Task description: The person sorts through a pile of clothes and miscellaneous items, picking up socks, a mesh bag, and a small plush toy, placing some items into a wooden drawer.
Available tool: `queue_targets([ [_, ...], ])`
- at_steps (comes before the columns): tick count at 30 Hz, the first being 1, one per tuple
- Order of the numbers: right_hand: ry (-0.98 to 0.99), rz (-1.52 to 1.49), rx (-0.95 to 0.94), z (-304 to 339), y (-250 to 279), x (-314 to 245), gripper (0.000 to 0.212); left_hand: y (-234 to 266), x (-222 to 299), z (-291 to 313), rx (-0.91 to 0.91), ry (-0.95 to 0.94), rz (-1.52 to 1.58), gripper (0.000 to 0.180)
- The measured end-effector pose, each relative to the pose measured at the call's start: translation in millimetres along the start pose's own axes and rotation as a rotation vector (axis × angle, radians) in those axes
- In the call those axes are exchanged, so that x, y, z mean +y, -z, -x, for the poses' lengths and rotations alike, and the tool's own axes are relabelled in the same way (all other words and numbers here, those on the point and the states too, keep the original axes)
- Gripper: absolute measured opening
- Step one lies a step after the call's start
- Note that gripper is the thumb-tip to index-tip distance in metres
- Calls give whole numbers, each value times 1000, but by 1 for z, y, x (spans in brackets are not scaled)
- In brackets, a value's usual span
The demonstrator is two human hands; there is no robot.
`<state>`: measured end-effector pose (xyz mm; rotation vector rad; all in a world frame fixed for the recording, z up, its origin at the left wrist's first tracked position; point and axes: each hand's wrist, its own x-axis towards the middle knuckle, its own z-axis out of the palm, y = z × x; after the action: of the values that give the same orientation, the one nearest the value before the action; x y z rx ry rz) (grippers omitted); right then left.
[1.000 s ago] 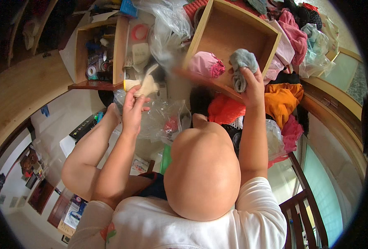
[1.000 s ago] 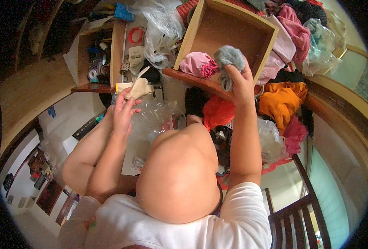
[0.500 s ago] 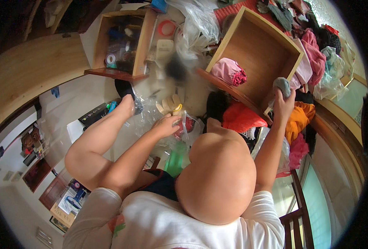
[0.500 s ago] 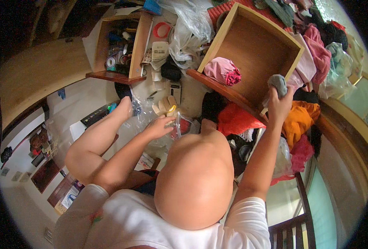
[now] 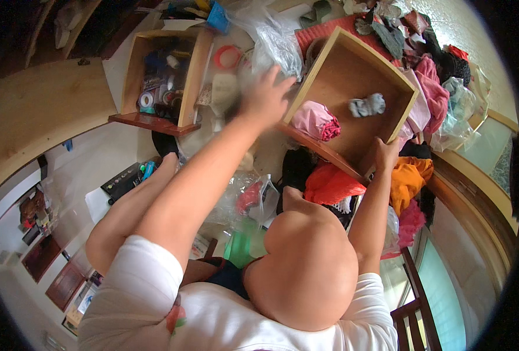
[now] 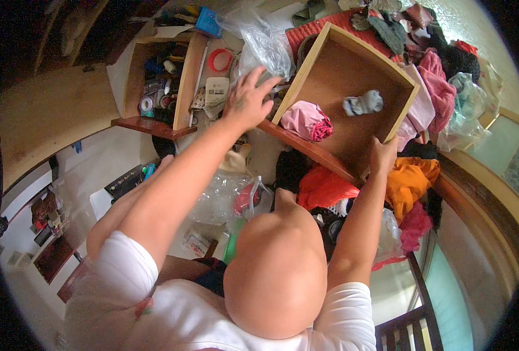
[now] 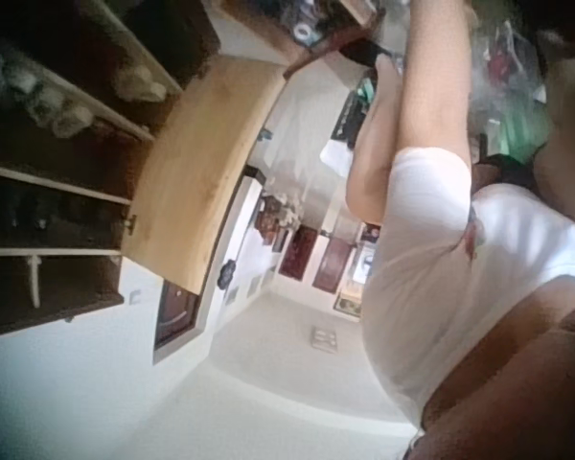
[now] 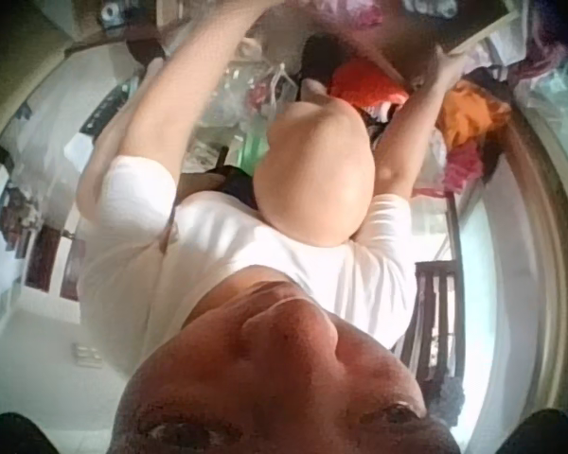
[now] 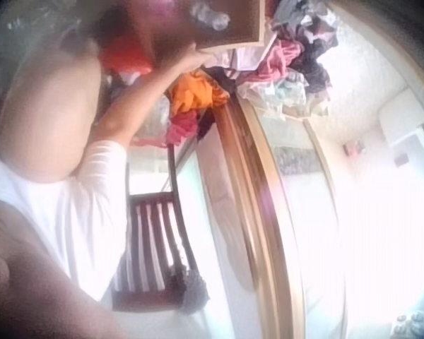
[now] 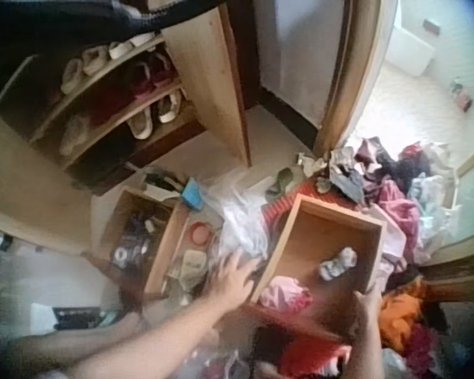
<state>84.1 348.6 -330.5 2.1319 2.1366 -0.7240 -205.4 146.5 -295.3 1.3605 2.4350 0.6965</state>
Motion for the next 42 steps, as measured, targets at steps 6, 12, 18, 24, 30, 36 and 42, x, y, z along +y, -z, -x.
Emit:
queue_targets([
  [6, 81, -368, -44, -16, -13, 13, 37, 1, -65, -60, -158, 155, -255, 45],
  [12, 133, -695, -130, -21, 13, 0, 40, 92, -93, -143, 131, 457, 462, 16],
  [18, 326, -643, -160, -71, 38, -39, 39, 179, -28, -183, 685, 38, 1174, 5],
  [24, 242, -815, -331, -74, -19, -72, 33, 184, 3, -196, 564, -243, 995, 9],
  [30, 302, -523, -255, -108, -47, -65, 40, 103, -30, -158, 318, -54, 462, 37],
  [36, 954, -18, 304, -40, -10, -187, 55, 37, -100, -34, 363, 554, 350, 12],
  [42, 942, 481, -106, -62, -69, -182, 39, -30, -97, 26, -260, 407, -239, 24],
])
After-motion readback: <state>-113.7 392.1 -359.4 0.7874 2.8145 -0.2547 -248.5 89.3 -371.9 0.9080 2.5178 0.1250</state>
